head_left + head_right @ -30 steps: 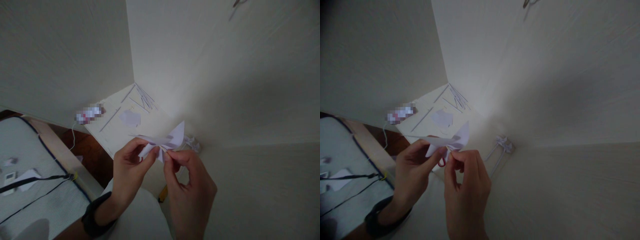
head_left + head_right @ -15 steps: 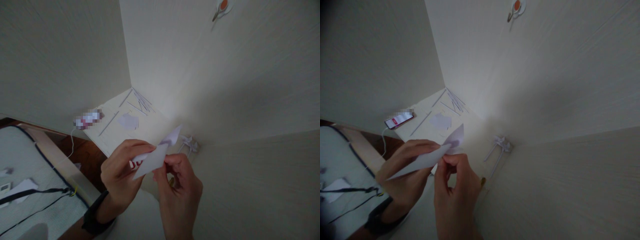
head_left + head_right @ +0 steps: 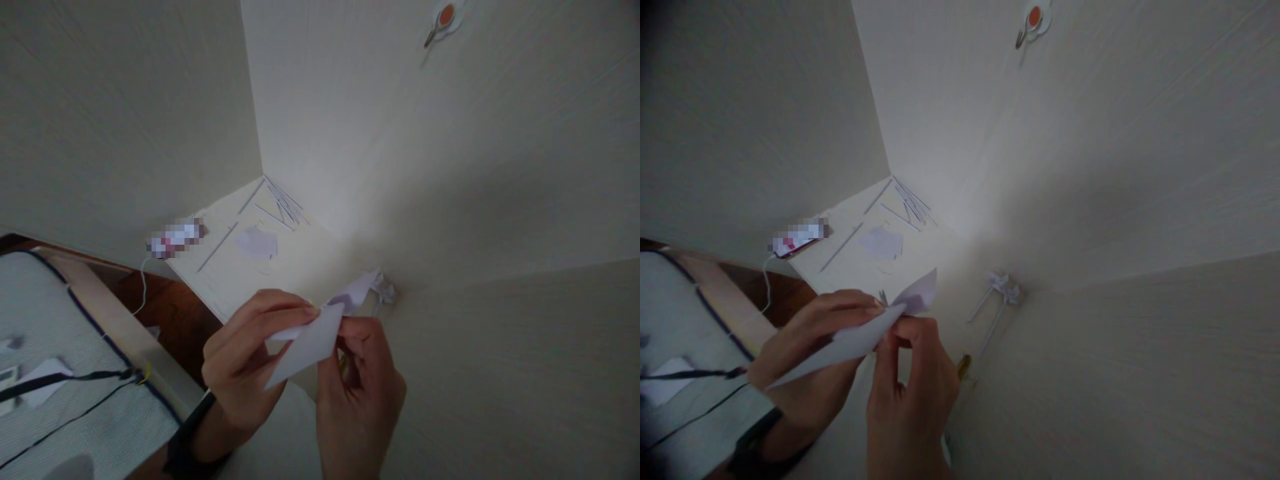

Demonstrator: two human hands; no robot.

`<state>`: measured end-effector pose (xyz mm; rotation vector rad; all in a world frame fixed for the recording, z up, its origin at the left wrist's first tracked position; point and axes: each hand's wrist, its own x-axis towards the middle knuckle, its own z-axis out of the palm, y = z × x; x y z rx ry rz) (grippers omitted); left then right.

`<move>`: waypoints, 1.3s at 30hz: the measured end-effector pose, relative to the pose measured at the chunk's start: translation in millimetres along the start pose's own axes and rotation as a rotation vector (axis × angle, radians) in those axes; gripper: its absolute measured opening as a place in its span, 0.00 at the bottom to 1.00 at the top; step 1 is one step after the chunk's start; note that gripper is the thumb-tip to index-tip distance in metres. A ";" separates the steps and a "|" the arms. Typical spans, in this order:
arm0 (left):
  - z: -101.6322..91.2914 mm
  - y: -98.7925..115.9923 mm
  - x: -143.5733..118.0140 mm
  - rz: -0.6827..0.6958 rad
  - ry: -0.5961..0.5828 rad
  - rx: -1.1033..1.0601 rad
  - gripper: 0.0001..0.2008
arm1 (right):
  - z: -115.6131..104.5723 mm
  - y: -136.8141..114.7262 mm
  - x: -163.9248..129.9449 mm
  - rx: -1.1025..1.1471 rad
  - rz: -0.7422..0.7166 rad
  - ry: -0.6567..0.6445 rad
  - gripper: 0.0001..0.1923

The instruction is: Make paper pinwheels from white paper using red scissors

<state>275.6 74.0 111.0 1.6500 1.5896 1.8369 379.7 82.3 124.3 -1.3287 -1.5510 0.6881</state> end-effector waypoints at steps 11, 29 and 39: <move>13.4 -13.8 -2.9 -0.682 0.051 -0.375 0.03 | -13.0 13.2 17.4 0.170 0.170 -0.021 0.18; 19.9 -22.0 -14.4 -0.768 -0.161 -0.543 0.01 | -16.8 34.2 29.1 0.478 0.502 -0.380 0.13; 18.2 -19.2 -16.6 -0.767 -0.132 -0.500 0.04 | -14.8 39.7 29.7 0.534 0.448 -0.372 0.08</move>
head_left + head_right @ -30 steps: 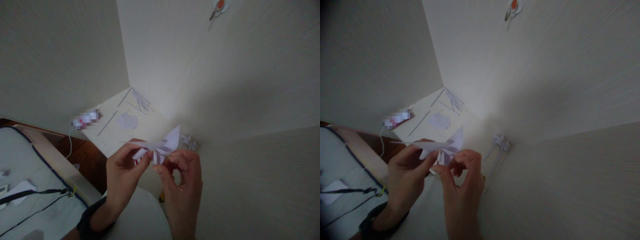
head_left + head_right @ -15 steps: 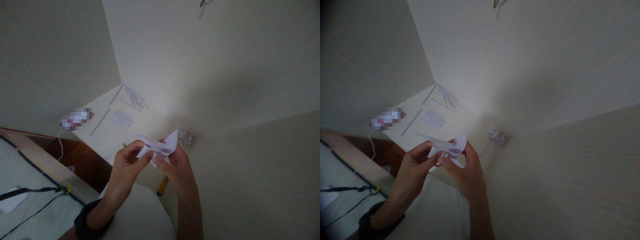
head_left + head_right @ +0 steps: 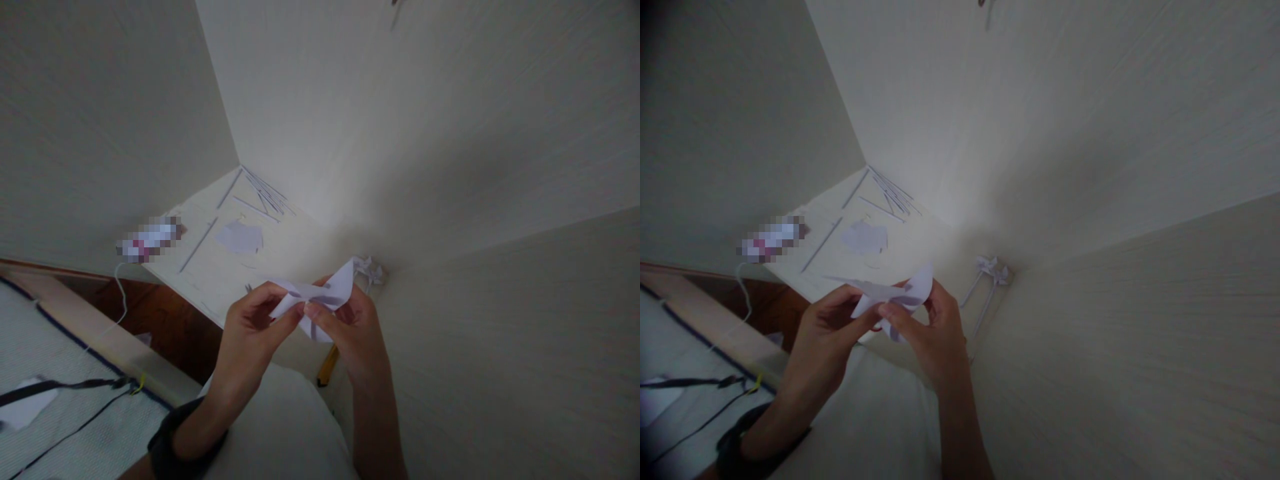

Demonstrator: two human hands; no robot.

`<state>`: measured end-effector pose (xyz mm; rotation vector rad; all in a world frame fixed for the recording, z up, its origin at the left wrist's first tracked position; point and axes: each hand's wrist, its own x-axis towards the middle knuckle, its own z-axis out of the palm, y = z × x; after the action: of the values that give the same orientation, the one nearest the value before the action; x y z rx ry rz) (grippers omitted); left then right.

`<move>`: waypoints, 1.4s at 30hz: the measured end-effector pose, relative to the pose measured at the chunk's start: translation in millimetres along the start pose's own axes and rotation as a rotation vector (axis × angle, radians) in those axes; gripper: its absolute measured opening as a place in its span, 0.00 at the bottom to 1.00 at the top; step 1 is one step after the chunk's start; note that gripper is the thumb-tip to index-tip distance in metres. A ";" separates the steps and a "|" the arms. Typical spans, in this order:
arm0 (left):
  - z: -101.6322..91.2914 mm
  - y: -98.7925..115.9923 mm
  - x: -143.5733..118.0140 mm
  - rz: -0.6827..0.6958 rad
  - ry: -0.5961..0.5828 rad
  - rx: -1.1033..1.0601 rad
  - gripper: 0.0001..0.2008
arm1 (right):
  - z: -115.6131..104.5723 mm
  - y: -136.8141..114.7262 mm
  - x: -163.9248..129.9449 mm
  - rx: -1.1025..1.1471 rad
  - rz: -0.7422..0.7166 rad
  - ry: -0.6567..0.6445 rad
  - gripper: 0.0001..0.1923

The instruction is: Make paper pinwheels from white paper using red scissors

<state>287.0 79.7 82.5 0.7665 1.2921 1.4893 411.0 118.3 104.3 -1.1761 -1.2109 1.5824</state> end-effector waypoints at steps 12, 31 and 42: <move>-0.2 -1.5 7.2 0.006 -0.048 -0.005 0.03 | -4.9 12.6 6.6 0.003 0.008 -0.006 0.12; -22.8 -27.5 33.5 -0.131 -0.246 0.029 0.21 | -28.2 33.8 26.0 0.016 0.072 0.164 0.11; -127.1 -104.1 159.6 -0.243 0.215 0.867 0.17 | -56.1 61.3 37.1 0.150 0.141 0.278 0.11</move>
<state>148.3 180.9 -69.1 0.9489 2.1523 0.7908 452.8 152.9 31.2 -1.3550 -0.8316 1.5218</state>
